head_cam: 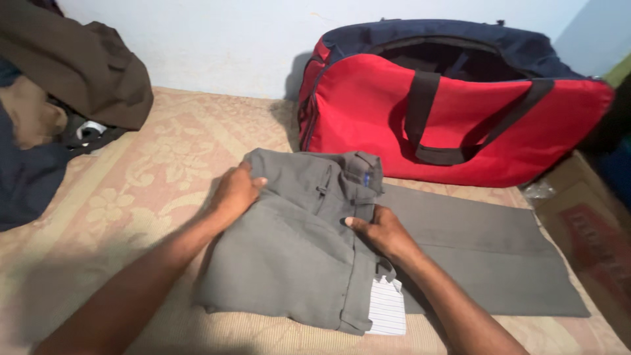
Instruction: The person folds a pair of grey trousers on a bed, smoothing the fabric and folding them into a compact rectangle. They then place the folded trousers into a red duffel bag. Afterwards, the person picks up a pair of brown trousers, unfolds them, and begins folding them on the bed.
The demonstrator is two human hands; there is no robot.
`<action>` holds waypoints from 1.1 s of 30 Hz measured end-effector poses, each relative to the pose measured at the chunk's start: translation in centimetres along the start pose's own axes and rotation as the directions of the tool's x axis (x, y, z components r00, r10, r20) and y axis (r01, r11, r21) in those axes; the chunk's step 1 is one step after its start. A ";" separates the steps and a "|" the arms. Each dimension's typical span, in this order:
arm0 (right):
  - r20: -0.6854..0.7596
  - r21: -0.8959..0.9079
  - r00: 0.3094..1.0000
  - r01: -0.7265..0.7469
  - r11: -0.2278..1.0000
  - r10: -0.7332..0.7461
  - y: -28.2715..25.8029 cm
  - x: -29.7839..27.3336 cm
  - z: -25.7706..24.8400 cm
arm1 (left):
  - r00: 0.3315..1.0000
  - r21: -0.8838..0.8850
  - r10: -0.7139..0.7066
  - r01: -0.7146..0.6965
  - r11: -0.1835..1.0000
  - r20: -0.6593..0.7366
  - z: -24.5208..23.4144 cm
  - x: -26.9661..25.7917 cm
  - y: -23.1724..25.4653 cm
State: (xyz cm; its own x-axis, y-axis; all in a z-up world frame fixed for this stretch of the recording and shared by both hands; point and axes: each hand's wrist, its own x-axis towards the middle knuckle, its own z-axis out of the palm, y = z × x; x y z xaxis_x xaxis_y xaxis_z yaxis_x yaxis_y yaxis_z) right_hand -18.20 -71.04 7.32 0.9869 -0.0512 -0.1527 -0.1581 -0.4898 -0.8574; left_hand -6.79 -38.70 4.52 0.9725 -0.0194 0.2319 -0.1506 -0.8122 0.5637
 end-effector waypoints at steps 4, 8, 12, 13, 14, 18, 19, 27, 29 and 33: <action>0.079 0.117 0.993 0.073 0.990 -0.082 -1.9 0.1 3.2 | 0.995 0.104 -0.073 0.065 0.992 0.073 -1.6 2.0 -4.5; 0.193 0.021 0.966 0.170 0.985 -0.171 -6.1 0.5 9.6 | 0.988 0.188 0.119 -0.098 0.977 -0.102 -7.4 3.3 -11.7; 0.189 0.006 0.928 0.326 0.945 -0.322 -10.1 2.1 16.7 | 0.990 0.228 -0.093 0.116 0.967 -0.108 -13.7 2.4 -17.6; 0.173 -0.003 0.923 0.349 0.937 -0.344 -10.6 2.5 17.9 | 0.988 0.187 -0.101 0.121 0.975 -0.116 -15.0 2.0 -19.2; 0.156 -0.013 0.918 0.371 0.929 -0.365 -10.9 3.0 18.7 | 0.996 0.228 -0.060 0.074 0.971 -0.069 -15.7 1.8 -20.4; 0.199 0.089 0.904 0.369 0.925 -0.380 -10.1 3.3 17.5 | 0.966 0.108 -0.230 0.218 0.970 0.116 -16.8 0.5 -21.2; 0.219 0.147 0.913 0.319 0.936 -0.345 -9.6 3.2 15.9 | 0.925 0.017 -0.336 0.339 0.941 0.177 -17.2 0.1 -20.7; 0.344 0.348 0.934 -0.028 0.937 -0.100 -1.4 2.2 -0.5 | 0.846 -0.075 -0.427 0.472 0.879 0.319 -12.1 1.8 -12.9; 0.364 0.397 0.931 -0.135 0.908 -0.020 0.5 2.1 -1.7 | 0.892 -0.025 -0.374 0.392 0.919 0.253 -9.8 2.6 -10.6; 0.348 0.382 0.928 -0.013 0.924 -0.130 2.0 2.7 -1.1 | 0.976 0.090 -0.217 0.216 0.972 0.005 -6.1 1.6 -7.2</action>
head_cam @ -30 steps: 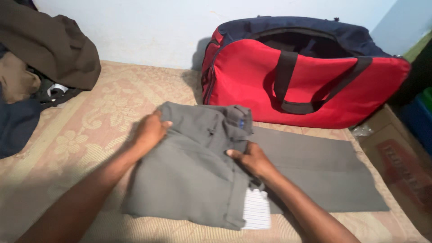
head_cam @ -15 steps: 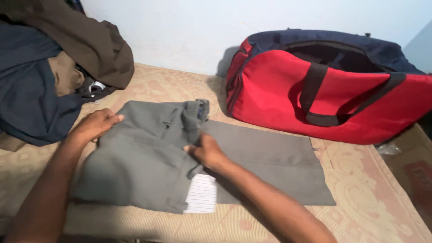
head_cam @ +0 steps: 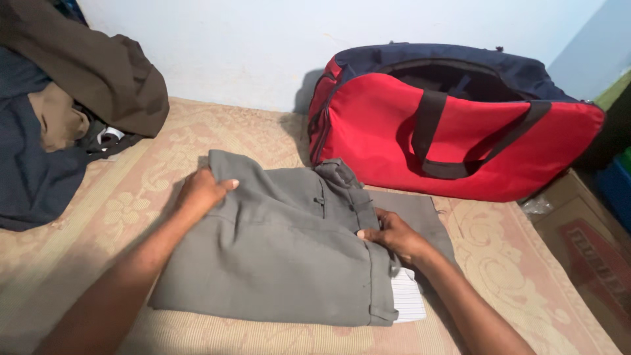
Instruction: The person folds a pair of grey trousers on a bed, smoothing the fabric and folding them into a compact rectangle. They then place the folded trousers into a red duffel bag. Afterwards, the person picks up a pair of brown trousers, unfolds them, and begins folding them on the bed.
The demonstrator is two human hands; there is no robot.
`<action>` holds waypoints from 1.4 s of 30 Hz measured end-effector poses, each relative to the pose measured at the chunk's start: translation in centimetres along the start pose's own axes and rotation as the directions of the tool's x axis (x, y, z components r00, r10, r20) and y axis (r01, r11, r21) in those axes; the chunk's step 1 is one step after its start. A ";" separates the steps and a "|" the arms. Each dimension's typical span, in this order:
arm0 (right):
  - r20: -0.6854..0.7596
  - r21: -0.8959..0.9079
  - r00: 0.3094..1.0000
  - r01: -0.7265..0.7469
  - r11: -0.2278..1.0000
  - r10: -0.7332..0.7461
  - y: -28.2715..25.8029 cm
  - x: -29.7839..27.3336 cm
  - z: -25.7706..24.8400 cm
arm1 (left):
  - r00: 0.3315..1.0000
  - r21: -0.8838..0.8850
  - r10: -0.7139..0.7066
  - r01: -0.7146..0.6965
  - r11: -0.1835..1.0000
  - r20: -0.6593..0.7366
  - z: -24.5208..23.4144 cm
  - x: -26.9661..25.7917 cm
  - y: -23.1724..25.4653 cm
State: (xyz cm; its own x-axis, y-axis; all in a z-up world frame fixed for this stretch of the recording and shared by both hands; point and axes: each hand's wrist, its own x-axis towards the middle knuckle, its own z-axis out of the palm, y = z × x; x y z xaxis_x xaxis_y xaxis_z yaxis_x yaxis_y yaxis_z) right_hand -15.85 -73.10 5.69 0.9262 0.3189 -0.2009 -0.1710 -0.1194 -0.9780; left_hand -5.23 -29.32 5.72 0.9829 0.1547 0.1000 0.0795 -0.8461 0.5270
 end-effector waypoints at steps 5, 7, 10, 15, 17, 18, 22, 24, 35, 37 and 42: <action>-0.096 0.000 0.995 -0.027 1.000 0.027 -0.6 -0.4 3.4 | 0.996 0.093 0.007 0.002 0.996 -0.092 -1.7 -1.5 -1.5; -0.098 0.073 0.993 -0.058 0.996 0.065 -0.9 0.0 6.1 | 0.994 0.171 0.001 0.018 0.985 -0.111 -3.1 -0.6 -3.4; -0.065 0.072 0.997 0.036 0.997 -0.031 -1.3 1.6 11.2 | 0.974 0.279 0.084 -0.022 0.960 -0.212 -5.9 0.9 -7.5; -0.021 0.133 1.000 -0.019 0.991 0.022 -2.7 2.8 15.9 | 0.983 0.394 0.037 0.039 0.918 -0.182 -8.5 2.5 -13.2; -0.012 0.106 0.996 -0.083 0.991 0.085 -3.8 2.8 15.9 | 0.983 0.468 0.022 0.067 0.881 -0.181 -8.4 3.3 -13.2; -0.004 0.064 0.991 -0.133 0.989 0.134 -4.3 2.7 15.2 | 0.981 0.530 0.064 0.043 0.847 -0.181 -8.5 3.3 -12.9; -0.023 -0.096 0.989 -0.144 0.985 0.143 -5.6 3.3 12.2 | 0.788 0.563 0.572 -0.373 0.738 -0.228 -6.3 3.5 -6.1; -0.113 -0.144 0.991 -0.090 0.985 0.074 -5.6 4.2 11.3 | 0.641 0.344 0.756 -0.685 0.642 -0.135 -4.1 2.5 -0.7; -0.134 -0.682 0.873 0.261 0.683 -0.468 -4.2 7.3 7.9 | 0.509 0.006 0.852 -0.859 0.512 0.122 0.6 -0.9 6.6; -0.124 -0.764 0.808 0.293 0.575 -0.576 -4.4 7.9 8.3 | 0.495 -0.200 0.866 -0.857 0.476 -0.062 -0.5 -0.2 5.7; 0.149 -0.790 0.517 0.575 0.213 -0.843 -7.0 10.5 10.1 | 0.429 -0.304 0.898 -0.872 0.383 -0.099 -5.0 -0.4 5.2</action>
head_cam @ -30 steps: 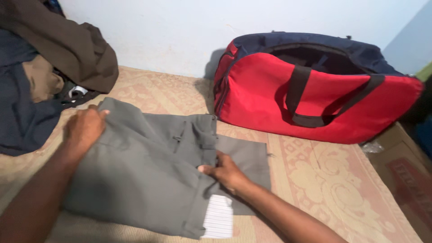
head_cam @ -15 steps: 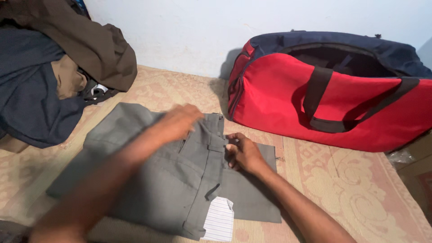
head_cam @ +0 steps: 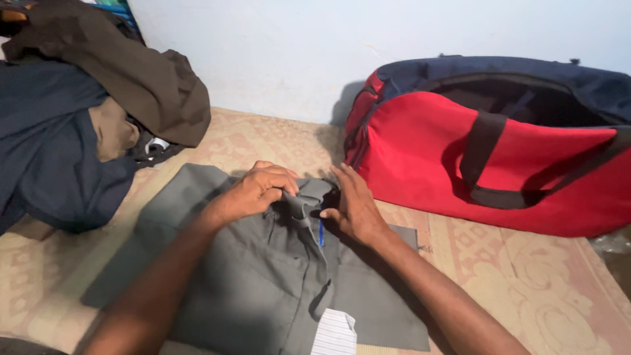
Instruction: The person folds a pair of grey trousers on a bed, smoothing the fabric and folding them into a compact rectangle. They then place the folded trousers into a red duffel bag. Afterwards, the person picks up a pair of brown trousers, unfolds them, and begins folding them on the bed.
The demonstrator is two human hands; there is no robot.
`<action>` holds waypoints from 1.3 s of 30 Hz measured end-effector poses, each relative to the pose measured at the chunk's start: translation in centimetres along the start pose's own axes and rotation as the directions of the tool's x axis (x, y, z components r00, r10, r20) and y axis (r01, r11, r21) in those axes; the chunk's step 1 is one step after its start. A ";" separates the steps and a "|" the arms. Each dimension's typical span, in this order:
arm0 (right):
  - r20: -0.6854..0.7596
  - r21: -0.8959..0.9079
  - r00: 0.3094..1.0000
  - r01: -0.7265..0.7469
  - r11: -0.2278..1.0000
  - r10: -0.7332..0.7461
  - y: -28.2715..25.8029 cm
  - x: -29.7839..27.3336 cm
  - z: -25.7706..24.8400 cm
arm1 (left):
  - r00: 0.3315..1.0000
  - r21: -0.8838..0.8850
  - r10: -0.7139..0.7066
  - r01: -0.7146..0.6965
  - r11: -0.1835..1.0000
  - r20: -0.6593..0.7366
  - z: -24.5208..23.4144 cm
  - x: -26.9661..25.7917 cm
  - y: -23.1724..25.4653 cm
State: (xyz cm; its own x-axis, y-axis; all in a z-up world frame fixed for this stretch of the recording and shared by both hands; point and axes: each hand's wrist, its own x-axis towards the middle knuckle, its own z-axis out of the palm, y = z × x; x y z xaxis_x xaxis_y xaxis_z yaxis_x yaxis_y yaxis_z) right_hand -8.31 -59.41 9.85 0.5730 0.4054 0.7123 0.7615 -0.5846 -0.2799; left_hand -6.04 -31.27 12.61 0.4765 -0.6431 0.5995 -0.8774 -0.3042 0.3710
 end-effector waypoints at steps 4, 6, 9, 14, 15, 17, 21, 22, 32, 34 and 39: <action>0.203 0.066 0.979 -0.049 0.997 0.034 -1.1 1.6 0.7 | 0.998 -0.035 -0.043 0.045 0.998 0.042 -1.7 0.4 1.7; 0.357 0.111 0.887 -0.352 0.929 0.294 -1.6 1.0 1.0 | 0.997 0.024 -0.077 0.078 0.997 -0.025 -2.0 0.7 2.7; 0.402 0.449 0.842 -0.523 0.724 0.359 -0.7 -0.3 2.8 | 0.983 0.234 -0.057 0.098 0.967 -0.175 -1.4 0.9 3.8; 0.549 0.557 0.560 -0.799 0.228 0.621 2.7 -1.3 4.8 | 0.985 0.454 -0.115 0.163 0.876 -0.131 1.7 1.0 3.8; 0.568 0.528 0.496 -0.832 0.171 0.657 3.2 -1.2 4.5 | 0.985 0.437 -0.140 0.168 0.883 -0.096 2.1 0.7 3.6; 0.575 0.501 0.456 -0.853 0.149 0.679 3.7 -1.4 4.2 | 0.988 0.405 -0.145 0.151 0.902 -0.044 2.8 0.3 3.4; 0.606 0.480 0.522 -0.842 0.247 0.600 4.0 -1.9 3.9 | 0.993 0.402 -0.118 0.107 0.910 0.005 3.7 0.1 3.1; 0.631 0.469 0.527 -0.844 0.261 0.570 4.1 -1.9 3.8 | 0.992 0.417 -0.125 0.108 0.903 0.013 3.8 0.0 2.9; 0.848 0.329 0.290 -0.944 -0.011 0.443 9.1 -3.2 4.4 | 0.910 0.418 -0.414 0.386 0.823 -0.026 2.0 -1.9 -1.9; 0.859 0.262 0.230 -0.965 -0.007 0.458 9.2 -3.2 4.6 | 0.908 0.434 -0.398 0.413 0.801 -0.130 2.1 -2.2 -2.5; 0.651 0.119 0.379 -0.906 0.406 0.657 6.2 -2.1 3.0 | 0.887 0.562 -0.454 0.417 0.714 -0.082 3.6 -3.2 -4.2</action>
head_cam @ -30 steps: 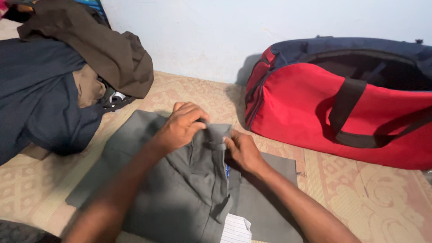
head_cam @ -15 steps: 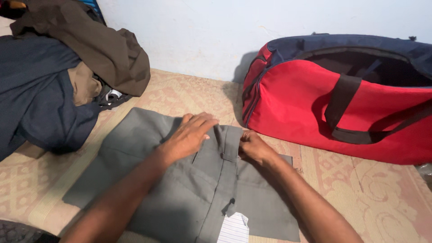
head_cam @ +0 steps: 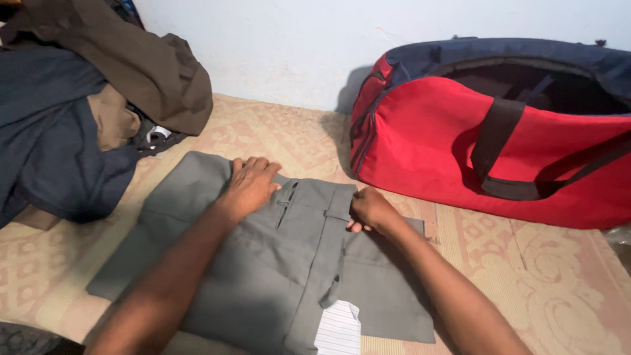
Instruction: The person folds a pair of grey trousers on a bed, smoothing the fabric and folding them into a compact rectangle. They then place the folded trousers into a red duffel bag. Afterwards, the person picks up a pair of brown trousers, unfolds them, and begins folding them on the bed.
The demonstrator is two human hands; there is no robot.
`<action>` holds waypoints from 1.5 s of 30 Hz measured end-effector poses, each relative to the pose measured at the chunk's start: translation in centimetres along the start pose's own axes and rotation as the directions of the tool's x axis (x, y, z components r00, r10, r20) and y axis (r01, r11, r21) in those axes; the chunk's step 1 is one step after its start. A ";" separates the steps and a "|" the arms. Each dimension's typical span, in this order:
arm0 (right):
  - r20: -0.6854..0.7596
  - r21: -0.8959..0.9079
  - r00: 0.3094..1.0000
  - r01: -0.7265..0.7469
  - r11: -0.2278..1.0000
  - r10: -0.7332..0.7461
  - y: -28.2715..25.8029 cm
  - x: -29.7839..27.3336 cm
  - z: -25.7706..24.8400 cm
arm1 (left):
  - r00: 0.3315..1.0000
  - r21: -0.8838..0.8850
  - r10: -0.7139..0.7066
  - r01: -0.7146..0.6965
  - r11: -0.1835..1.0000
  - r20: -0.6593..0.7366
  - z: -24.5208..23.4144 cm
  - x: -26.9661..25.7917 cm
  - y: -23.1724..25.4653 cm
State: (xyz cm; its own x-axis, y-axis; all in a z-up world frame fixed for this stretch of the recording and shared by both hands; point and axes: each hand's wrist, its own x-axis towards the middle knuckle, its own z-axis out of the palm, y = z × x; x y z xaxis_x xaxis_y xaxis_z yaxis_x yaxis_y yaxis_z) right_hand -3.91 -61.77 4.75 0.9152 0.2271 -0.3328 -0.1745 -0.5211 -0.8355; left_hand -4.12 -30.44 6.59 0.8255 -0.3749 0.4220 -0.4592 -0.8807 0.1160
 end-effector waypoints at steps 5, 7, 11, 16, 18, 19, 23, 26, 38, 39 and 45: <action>-0.268 -0.333 0.949 0.072 0.940 -0.167 -1.9 -2.3 0.6 | 0.996 0.011 -0.050 0.049 0.999 0.078 1.7 -0.4 -0.8; -0.226 -0.218 0.960 0.114 0.969 -0.164 -1.8 -2.1 -0.1 | 0.996 0.005 -0.054 0.054 0.999 0.066 1.8 -0.4 -0.8; -0.109 0.133 0.950 0.305 0.943 -0.292 -0.7 -1.2 -0.8 | 0.998 -0.046 -0.036 0.039 0.998 0.056 1.1 -0.3 -0.6; 0.016 0.440 0.963 0.235 0.867 -0.269 -1.5 -1.9 0.5 | 0.967 -0.369 0.225 -0.253 0.894 -0.118 -1.2 0.2 1.3; 0.034 0.319 0.907 0.388 0.865 -0.420 -2.1 -2.8 0.7 | 0.967 -0.587 0.252 -0.224 0.778 -0.035 -1.9 0.5 2.7; 0.051 0.260 0.870 0.462 0.848 -0.490 -2.3 -3.2 0.9 | 0.963 -0.683 0.271 -0.194 0.704 0.006 -2.0 0.6 3.4; 0.028 -0.065 0.792 0.610 0.790 -0.610 -3.8 -4.7 1.2 | 0.961 -0.494 0.276 -0.224 0.840 0.034 -1.3 0.4 4.5; -0.075 -0.158 0.801 0.579 0.800 -0.594 -5.5 -6.1 1.0 | 0.966 -0.387 0.258 -0.244 0.890 -0.014 -0.8 0.6 4.0; 0.155 -0.257 0.673 0.734 0.628 -0.723 -3.3 -5.5 5.3 | 0.920 -0.480 0.297 -0.387 0.788 -0.255 -6.8 0.2 4.2; 0.240 -0.257 0.645 0.763 0.594 -0.725 -3.2 -5.7 4.8 | 0.921 -0.444 0.274 -0.375 0.814 -0.276 -6.2 0.3 4.7; 0.512 -0.384 0.576 0.817 0.430 -0.637 -4.9 -8.7 2.9 | 0.910 -0.145 0.324 -0.368 0.918 -0.258 -0.3 -0.2 6.4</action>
State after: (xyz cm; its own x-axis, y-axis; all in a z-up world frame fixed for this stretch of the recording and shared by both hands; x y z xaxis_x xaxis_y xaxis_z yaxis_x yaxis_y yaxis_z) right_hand -12.08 -58.79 10.44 0.4529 0.8839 0.1166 0.8119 -0.3548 -0.4636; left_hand -7.28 -35.89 7.55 0.5177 -0.5518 0.6538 -0.7732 -0.6290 0.0813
